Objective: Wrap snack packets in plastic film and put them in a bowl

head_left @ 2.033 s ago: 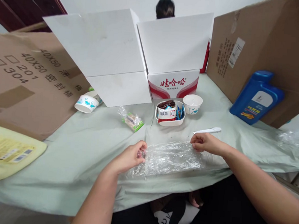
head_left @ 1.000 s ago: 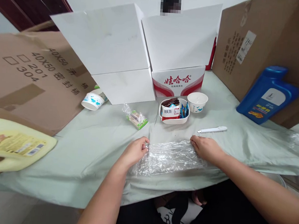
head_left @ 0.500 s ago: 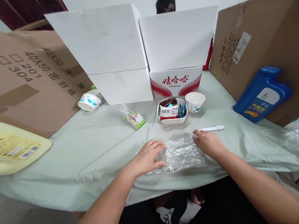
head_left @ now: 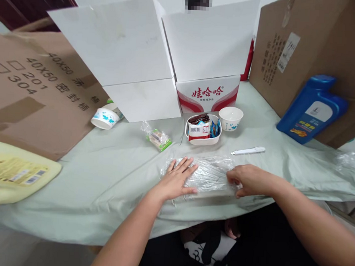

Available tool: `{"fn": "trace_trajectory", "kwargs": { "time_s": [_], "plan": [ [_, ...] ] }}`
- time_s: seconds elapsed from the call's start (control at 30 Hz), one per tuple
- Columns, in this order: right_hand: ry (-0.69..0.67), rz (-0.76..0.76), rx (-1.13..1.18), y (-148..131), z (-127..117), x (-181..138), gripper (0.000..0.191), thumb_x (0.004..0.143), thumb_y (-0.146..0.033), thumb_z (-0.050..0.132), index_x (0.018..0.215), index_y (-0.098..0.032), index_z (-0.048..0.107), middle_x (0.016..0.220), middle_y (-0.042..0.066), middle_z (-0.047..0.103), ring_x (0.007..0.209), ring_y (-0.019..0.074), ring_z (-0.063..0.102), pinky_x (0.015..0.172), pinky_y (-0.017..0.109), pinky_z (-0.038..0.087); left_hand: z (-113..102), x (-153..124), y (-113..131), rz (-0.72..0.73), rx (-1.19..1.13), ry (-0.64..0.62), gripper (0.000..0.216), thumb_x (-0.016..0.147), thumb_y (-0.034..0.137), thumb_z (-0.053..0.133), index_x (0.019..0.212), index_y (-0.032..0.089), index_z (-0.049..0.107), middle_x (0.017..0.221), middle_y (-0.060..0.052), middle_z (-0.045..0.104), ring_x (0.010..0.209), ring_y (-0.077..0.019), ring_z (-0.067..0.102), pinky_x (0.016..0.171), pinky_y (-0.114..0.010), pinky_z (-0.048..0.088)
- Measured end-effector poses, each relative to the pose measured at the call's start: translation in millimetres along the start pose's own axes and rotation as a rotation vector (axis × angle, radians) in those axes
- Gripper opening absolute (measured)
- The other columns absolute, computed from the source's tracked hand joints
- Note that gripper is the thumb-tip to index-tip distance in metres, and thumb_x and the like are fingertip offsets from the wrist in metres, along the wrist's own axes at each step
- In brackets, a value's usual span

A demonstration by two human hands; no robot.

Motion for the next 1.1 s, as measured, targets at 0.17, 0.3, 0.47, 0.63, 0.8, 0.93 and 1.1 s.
{"fn": "trace_trajectory", "kwargs": {
  "time_s": [0.17, 0.3, 0.47, 0.63, 0.8, 0.93, 1.1],
  "plan": [
    [0.049, -0.03, 0.033, 13.6, -1.6, -14.7, 0.019, 0.07, -0.025, 0.075, 0.086, -0.021, 0.065, 0.086, 0.002, 0.066, 0.08, 0.0203, 0.059, 0.067, 0.028, 0.038, -18.3, -13.5, -6.7, -0.028, -0.024, 0.085, 0.083, 0.074, 0.063, 0.067, 0.143, 0.027, 0.039, 0.155, -0.011, 0.029, 0.144, -0.0353, 0.017, 0.116, -0.055, 0.009],
    [0.235, -0.166, 0.072, 1.3, -11.4, -16.2, 0.03, 0.074, -0.033, 0.074, 0.099, -0.019, 0.065, 0.098, 0.008, 0.063, 0.093, 0.0231, 0.056, 0.079, 0.032, 0.041, -32.7, -17.8, 9.8, 0.028, -0.113, 0.176, 0.06, 0.062, 0.056, 0.08, 0.107, 0.022, 0.061, 0.121, -0.009, 0.055, 0.12, -0.0307, 0.043, 0.104, -0.045, 0.034],
    [0.147, -0.268, 0.048, -14.6, -5.3, -7.7, 0.01, 0.073, -0.019, 0.068, 0.083, -0.018, 0.065, 0.087, 0.006, 0.063, 0.087, 0.0209, 0.054, 0.078, 0.032, 0.042, -31.7, -18.5, 23.3, 0.038, -0.184, 0.049, 0.036, 0.063, 0.04, 0.081, 0.084, 0.022, 0.057, 0.094, -0.002, 0.055, 0.099, -0.0238, 0.048, 0.089, -0.038, 0.041],
    [0.211, -0.29, 0.119, -12.5, -13.2, -12.7, 0.014, 0.076, -0.007, 0.052, 0.076, -0.019, 0.061, 0.081, 0.005, 0.061, 0.084, 0.0186, 0.056, 0.077, 0.03, 0.042, -33.3, -32.1, 12.8, -0.042, -0.173, -0.023, 0.017, 0.067, 0.017, 0.065, 0.081, 0.022, 0.057, 0.1, -0.002, 0.054, 0.102, -0.0232, 0.048, 0.091, -0.037, 0.04],
    [0.24, -0.225, 0.272, 3.0, -20.2, -20.5, 0.015, 0.084, -0.014, 0.048, 0.091, -0.019, 0.06, 0.089, 0.005, 0.065, 0.078, 0.0171, 0.059, 0.07, 0.028, 0.042, -40.8, -44.4, -3.9, -0.089, -0.224, 0.021, 0.014, 0.065, 0.009, 0.051, 0.072, 0.02, 0.051, 0.101, -0.003, 0.057, 0.102, -0.0225, 0.053, 0.087, -0.035, 0.043],
    [0.183, -0.128, 0.304, 14.1, -15.9, -16.0, 0.011, 0.088, -0.02, 0.046, 0.091, -0.02, 0.056, 0.078, 0.002, 0.066, 0.067, 0.0167, 0.058, 0.062, 0.027, 0.039, -47.8, -48.7, -23.2, -0.17, -0.459, 0.068, 0.008, 0.073, 0.013, 0.046, 0.074, 0.021, 0.048, 0.096, -0.002, 0.063, 0.094, -0.0198, 0.06, 0.079, -0.031, 0.047],
    [0.221, 0.062, 0.409, 21.7, -9.8, 0.4, 0.013, 0.091, -0.02, 0.039, 0.093, -0.021, 0.052, 0.068, 0.0, 0.066, 0.062, 0.0165, 0.061, 0.059, 0.025, 0.038, -42.2, -44.1, -54.2, -0.339, -0.633, 0.199, 0.01, 0.083, 0.032, 0.047, 0.083, 0.022, 0.048, 0.068, 0.003, 0.06, 0.067, -0.0166, 0.063, 0.066, -0.028, 0.047]
  ]
}}
Point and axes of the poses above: each hand's wrist, its own x-axis towards the middle knuckle, its own z-axis out of the palm, y = z × x, the point moved 6 cm from there along x, towards the middle knuckle
